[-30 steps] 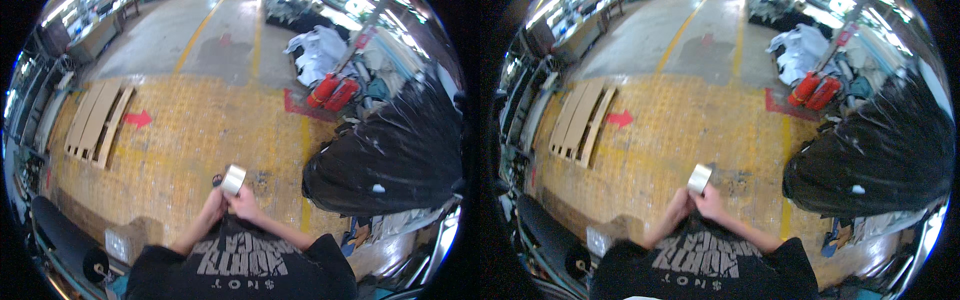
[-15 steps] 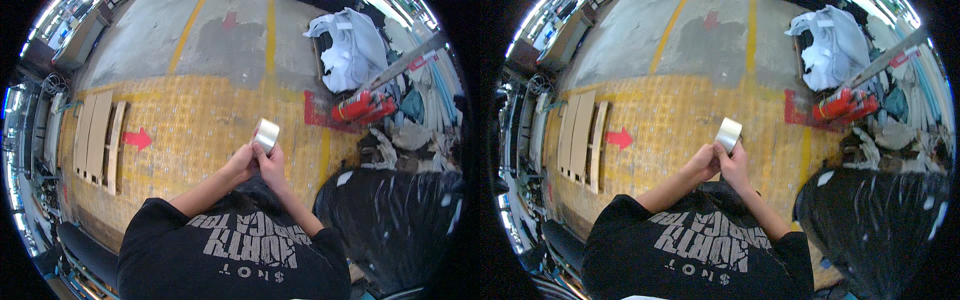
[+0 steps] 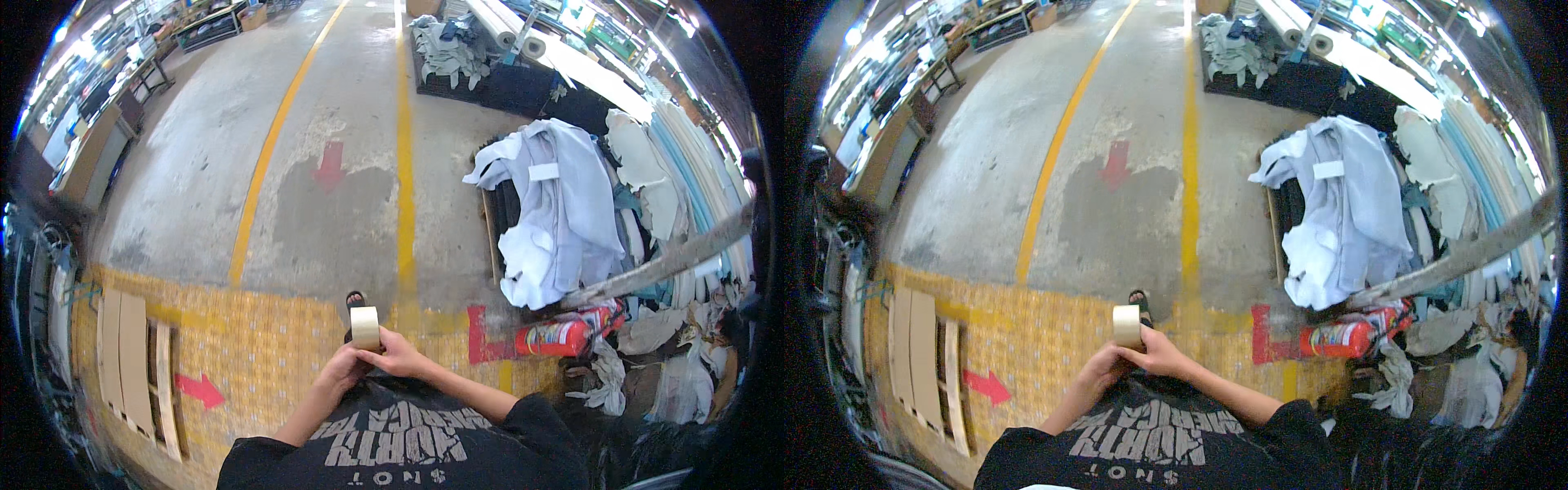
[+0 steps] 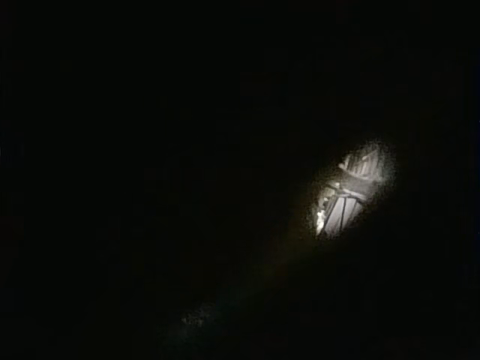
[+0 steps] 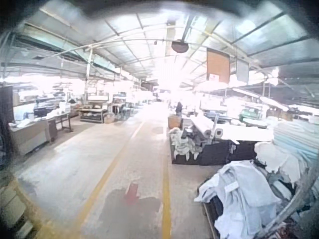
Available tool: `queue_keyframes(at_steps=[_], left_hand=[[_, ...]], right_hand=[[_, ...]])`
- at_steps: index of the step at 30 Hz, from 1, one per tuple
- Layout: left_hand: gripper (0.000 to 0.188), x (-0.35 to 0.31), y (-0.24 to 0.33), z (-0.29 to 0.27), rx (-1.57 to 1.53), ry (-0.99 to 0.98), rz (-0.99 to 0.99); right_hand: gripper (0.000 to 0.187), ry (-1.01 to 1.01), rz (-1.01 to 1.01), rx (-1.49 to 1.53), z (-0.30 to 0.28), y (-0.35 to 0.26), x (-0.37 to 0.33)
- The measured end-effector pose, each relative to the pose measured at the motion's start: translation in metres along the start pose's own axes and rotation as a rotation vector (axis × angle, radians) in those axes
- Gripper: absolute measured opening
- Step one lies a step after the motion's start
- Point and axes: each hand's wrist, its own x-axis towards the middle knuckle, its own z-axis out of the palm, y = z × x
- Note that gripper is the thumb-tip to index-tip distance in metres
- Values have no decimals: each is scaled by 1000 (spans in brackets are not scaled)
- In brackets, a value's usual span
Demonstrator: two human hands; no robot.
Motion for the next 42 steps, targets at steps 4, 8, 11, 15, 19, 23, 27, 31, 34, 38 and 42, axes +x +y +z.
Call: queue_keyframes(at_steps=[4,8,11,15,19,23,27,31,34,38,42], left_hand=[[27,118,136,30,63,97,-79],[24,218,266,83,241,-7,-15],[24,307,352,115,336,-71,-8],[26,450,460,143,412,-111,-27],[27,573,576,177,526,-75,78],[28,668,694,202,389,-20,165],[31,774,815,207,347,11,224],[35,901,948,214,468,9,219],[36,990,1060,244,787,37,222],[60,1090,1209,311,1177,21,20],[76,1200,1342,383,1488,-108,12]], right_hand=[[30,129,26,30,-78,-13,153],[28,273,8,53,-159,-35,283],[28,373,-7,64,-226,-37,379],[28,407,-44,2,-330,-33,522],[30,328,-1,4,-433,-56,675],[33,146,56,35,-517,-91,832],[33,-29,-204,-237,-590,-96,991],[32,-106,5,-4,-664,-80,1156],[33,-26,-17,65,-727,-83,1273],[38,70,3,217,-831,-114,1407],[38,142,37,166,-943,-130,1532]])
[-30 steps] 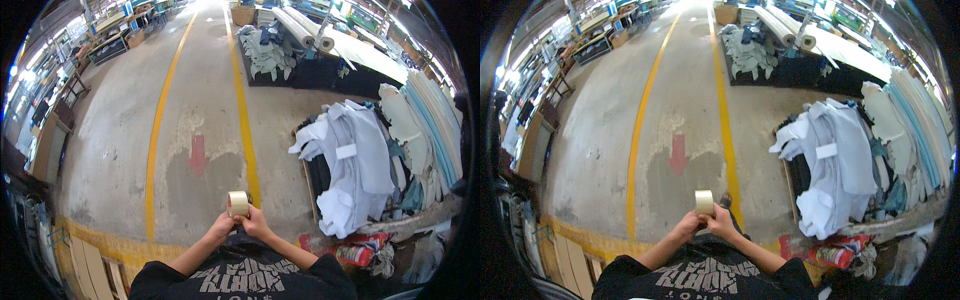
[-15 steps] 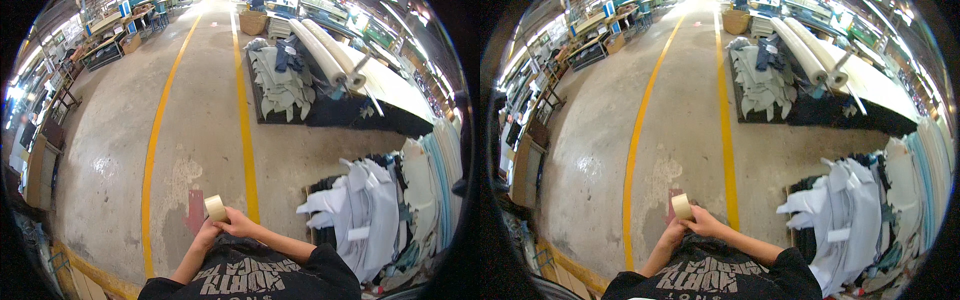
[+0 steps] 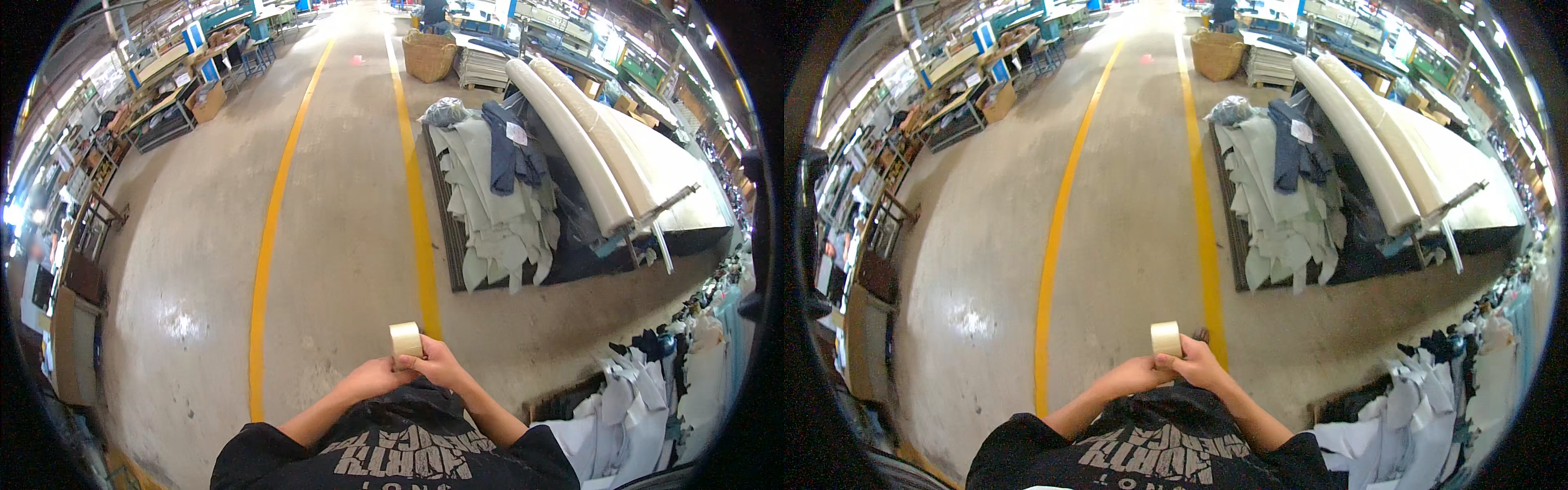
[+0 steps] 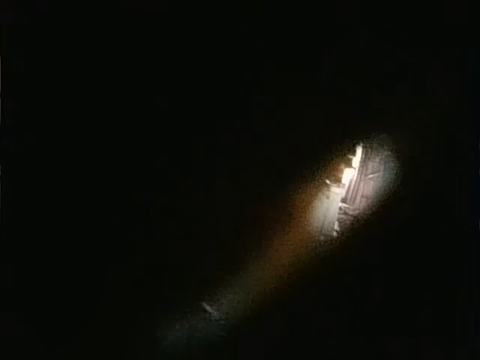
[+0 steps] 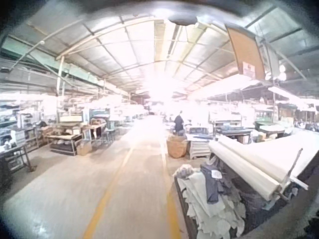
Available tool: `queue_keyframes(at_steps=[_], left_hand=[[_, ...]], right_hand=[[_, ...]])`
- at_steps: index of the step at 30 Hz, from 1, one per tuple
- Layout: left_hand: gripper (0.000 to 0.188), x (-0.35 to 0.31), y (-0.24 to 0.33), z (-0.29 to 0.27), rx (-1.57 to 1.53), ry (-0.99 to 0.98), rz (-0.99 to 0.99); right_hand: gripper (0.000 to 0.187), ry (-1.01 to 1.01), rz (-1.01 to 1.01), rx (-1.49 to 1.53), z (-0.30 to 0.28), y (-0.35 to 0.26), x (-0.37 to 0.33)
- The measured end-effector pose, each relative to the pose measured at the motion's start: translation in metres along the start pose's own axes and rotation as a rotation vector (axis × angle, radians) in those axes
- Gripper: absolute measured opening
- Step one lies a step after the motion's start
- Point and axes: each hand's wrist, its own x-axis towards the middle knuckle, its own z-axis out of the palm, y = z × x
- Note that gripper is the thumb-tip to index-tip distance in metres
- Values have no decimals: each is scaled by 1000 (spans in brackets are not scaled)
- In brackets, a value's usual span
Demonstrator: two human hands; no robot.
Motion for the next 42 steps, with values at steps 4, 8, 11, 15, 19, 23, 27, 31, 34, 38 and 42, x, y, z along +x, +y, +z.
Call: queue_keyframes(at_steps=[4,8,11,15,19,23,27,31,34,38,42], left_hand=[[88,126,63,-120,192,284,78],[90,247,109,-234,371,621,391],[83,320,128,-321,440,727,532],[66,425,129,-440,-142,549,438],[51,551,129,-562,-597,452,312],[44,679,156,-698,-593,427,289],[37,803,201,-827,-673,350,290],[30,931,248,-955,-524,210,321],[25,1030,279,-1049,-388,150,327],[22,1147,324,-1166,-512,223,312],[19,1236,360,-1284,-555,411,317]], right_hand=[[38,87,66,-41,-88,-3,150],[34,44,260,214,-167,-22,314],[31,-130,380,75,-209,-69,434],[47,-179,583,153,-255,-120,595],[47,-189,583,117,-314,-139,761],[48,-60,350,-23,-375,-181,911],[43,-41,177,89,-443,-208,1053],[38,76,144,-123,-524,-224,1199],[40,130,139,-477,-589,-267,1310],[45,101,184,-659,-668,-332,1469],[40,75,54,-747,-722,-383,1633]])
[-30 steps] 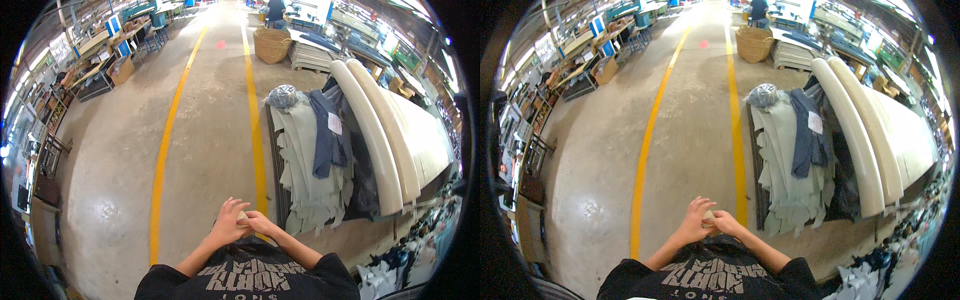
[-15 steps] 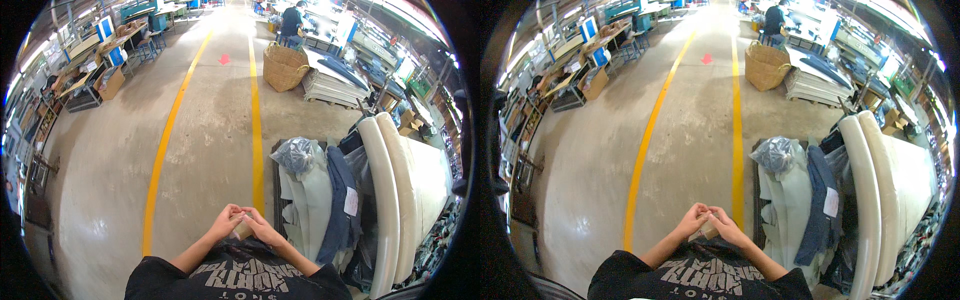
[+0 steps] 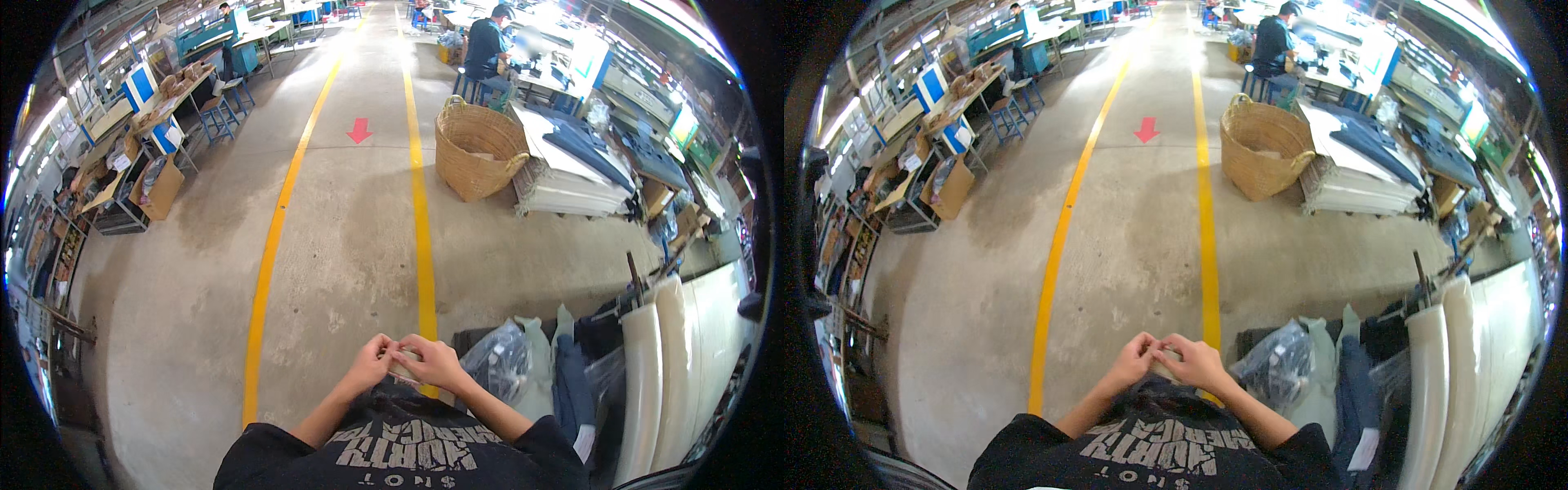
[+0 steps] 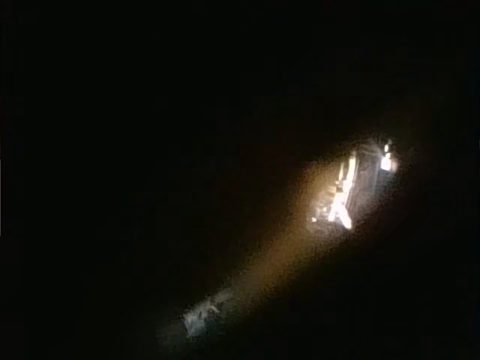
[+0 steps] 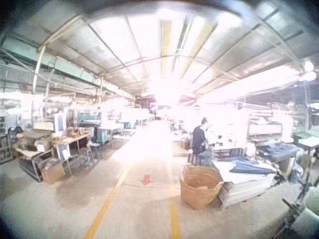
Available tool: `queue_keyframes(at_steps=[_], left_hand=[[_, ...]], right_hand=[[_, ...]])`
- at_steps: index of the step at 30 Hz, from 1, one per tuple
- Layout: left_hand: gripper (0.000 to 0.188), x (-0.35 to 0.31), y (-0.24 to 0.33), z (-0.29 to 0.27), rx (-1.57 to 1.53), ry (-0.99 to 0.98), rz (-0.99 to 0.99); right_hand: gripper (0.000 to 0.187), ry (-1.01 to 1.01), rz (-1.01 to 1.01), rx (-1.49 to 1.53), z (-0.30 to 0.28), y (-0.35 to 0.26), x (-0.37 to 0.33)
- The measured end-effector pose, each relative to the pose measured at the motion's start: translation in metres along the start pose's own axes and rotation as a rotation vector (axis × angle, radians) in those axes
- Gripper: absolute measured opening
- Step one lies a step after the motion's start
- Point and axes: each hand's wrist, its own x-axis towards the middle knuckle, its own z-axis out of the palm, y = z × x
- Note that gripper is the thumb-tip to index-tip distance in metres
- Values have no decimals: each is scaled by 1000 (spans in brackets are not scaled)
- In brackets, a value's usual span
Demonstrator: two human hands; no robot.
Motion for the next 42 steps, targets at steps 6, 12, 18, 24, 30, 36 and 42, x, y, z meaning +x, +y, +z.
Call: queue_keyframes(at_steps=[6,12,18,24,30,36,42], left_hand=[[18,228,30,-88,-77,87,-94],[20,484,66,-162,136,83,-60],[25,733,173,-222,22,-189,-31],[28,998,221,-267,168,-287,46],[26,1231,274,-333,6,-51,238],[26,1435,333,-428,298,298,272],[29,1665,407,-535,603,320,434]], right_hand=[[39,-17,-126,-84,-54,16,257],[40,0,-26,-40,-119,53,505],[33,136,-55,298,-207,94,726],[36,87,-225,304,-315,146,967],[47,-92,-258,377,-426,140,1217],[42,-168,-115,120,-474,141,1469],[30,-44,5,230,-531,145,1710]])
